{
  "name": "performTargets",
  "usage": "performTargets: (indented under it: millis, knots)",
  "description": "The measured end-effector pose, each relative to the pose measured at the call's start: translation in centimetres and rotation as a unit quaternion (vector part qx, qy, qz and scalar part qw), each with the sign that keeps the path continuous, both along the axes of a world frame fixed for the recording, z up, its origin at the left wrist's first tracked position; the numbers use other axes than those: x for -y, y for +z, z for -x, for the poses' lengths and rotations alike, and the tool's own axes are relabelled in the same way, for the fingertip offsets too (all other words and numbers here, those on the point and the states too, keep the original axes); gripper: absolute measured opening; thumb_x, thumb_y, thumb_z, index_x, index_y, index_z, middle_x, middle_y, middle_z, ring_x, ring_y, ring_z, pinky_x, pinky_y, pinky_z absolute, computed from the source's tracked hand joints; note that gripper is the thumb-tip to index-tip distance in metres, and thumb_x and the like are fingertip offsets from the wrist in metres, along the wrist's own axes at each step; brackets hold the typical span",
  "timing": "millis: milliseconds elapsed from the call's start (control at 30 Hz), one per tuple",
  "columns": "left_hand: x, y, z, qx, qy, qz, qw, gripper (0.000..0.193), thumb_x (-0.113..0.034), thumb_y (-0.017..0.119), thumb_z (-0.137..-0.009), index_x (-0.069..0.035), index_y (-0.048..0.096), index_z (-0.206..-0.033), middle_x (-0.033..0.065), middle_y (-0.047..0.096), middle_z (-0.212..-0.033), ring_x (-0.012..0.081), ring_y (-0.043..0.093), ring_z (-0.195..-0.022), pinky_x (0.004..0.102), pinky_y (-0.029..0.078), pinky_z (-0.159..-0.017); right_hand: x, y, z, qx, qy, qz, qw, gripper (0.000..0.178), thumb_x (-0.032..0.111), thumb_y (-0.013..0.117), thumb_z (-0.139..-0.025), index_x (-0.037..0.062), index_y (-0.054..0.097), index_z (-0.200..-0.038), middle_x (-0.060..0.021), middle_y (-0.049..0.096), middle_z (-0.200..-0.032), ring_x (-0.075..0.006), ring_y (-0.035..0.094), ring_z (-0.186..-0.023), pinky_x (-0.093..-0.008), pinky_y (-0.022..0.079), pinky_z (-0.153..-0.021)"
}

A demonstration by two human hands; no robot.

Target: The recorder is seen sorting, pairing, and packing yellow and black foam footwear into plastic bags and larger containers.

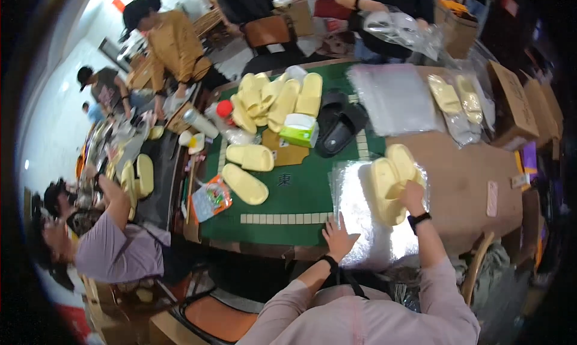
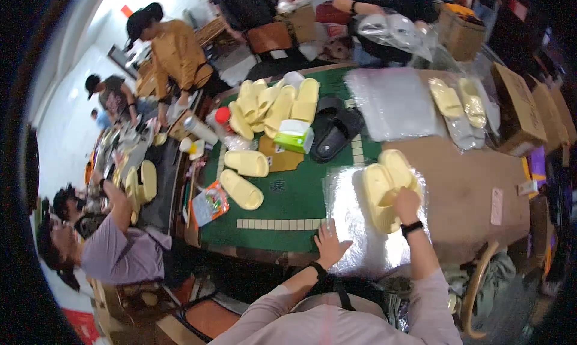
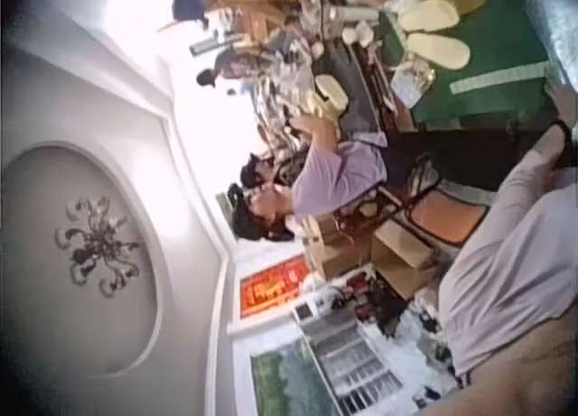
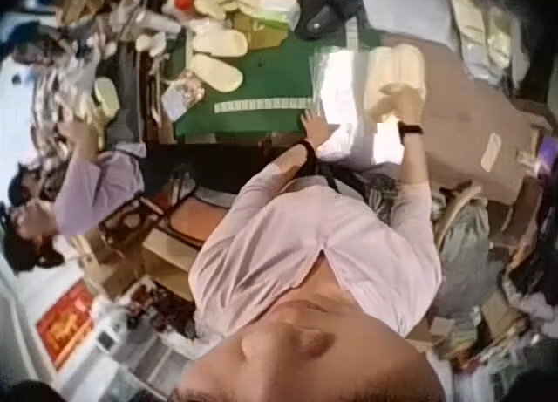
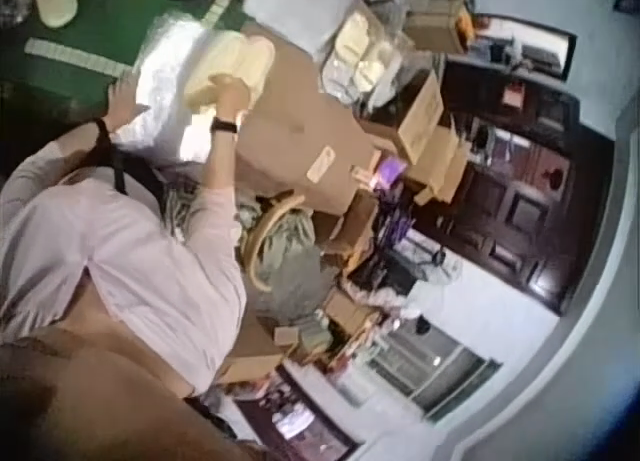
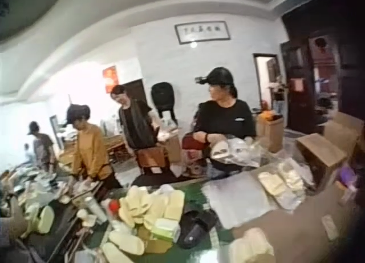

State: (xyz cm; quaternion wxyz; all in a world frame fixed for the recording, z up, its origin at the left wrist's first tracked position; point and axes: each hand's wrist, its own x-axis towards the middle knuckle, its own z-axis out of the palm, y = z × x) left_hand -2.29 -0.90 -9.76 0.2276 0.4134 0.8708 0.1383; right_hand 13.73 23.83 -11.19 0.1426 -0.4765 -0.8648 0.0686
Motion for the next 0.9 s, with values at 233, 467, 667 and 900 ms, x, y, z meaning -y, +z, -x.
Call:
performTargets:
  millis: [233,467,667,900]
  knots:
    - [-2.5,0.5,-0.3,0.092,0.112,0.075,0.987,0.114,-0.036,0.077,-0.064,-0.006,0.001,-0.143,0.0279,0.029,-0.131,0.0398,0.029,-0.122,0.0541,0.028,-0.094,-4.4,3.9,-8.0,-0.205,-0.26,0.431,0.839,0.031,0.02,0.056,-0.081,-0.003,0.051,-0.101,-0.0133,0.06,-0.066,-0.0207,0.055,-0.042,-0.0272,0.042,-0.035]
    - [-1.9,-4.9,1.9,0.208,0.246,-0.041,0.946,0.069,-0.029,0.077,-0.063,0.002,0.041,-0.113,0.0263,0.06,-0.095,0.0419,0.058,-0.094,0.0462,0.045,-0.079,-1.8,4.3,-6.9,-0.269,-0.256,0.536,0.758,0.052,0.044,0.047,-0.09,0.017,0.033,-0.132,-0.0125,0.059,-0.101,-0.0242,0.059,-0.047,-0.0281,0.047,-0.039]
    - [-2.2,-3.9,2.2,0.253,0.151,-0.123,0.948,0.04,-0.022,0.063,-0.072,-0.001,0.056,-0.105,0.0243,0.06,-0.101,0.04,0.057,-0.095,0.0455,0.046,-0.08,-2.5,4.1,-5.7,-0.216,-0.171,0.601,0.75,0.048,0.046,0.043,-0.091,0.0064,0.046,-0.118,-0.0113,0.061,-0.093,-0.0225,0.063,-0.057,-0.0323,0.054,-0.05]
    - [1.7,-7.2,8.6,0.283,0.21,-0.191,0.916,0.038,-0.016,0.07,-0.069,0.002,0.057,-0.1,0.0192,0.062,-0.084,0.0311,0.059,-0.081,0.0404,0.046,-0.073,-0.4,7.5,-4.9,-0.522,-0.212,0.544,0.622,0.042,0.04,0.052,-0.089,0.0047,0.048,-0.112,-0.0103,0.059,-0.092,-0.0208,0.063,-0.074,-0.034,0.055,-0.062]
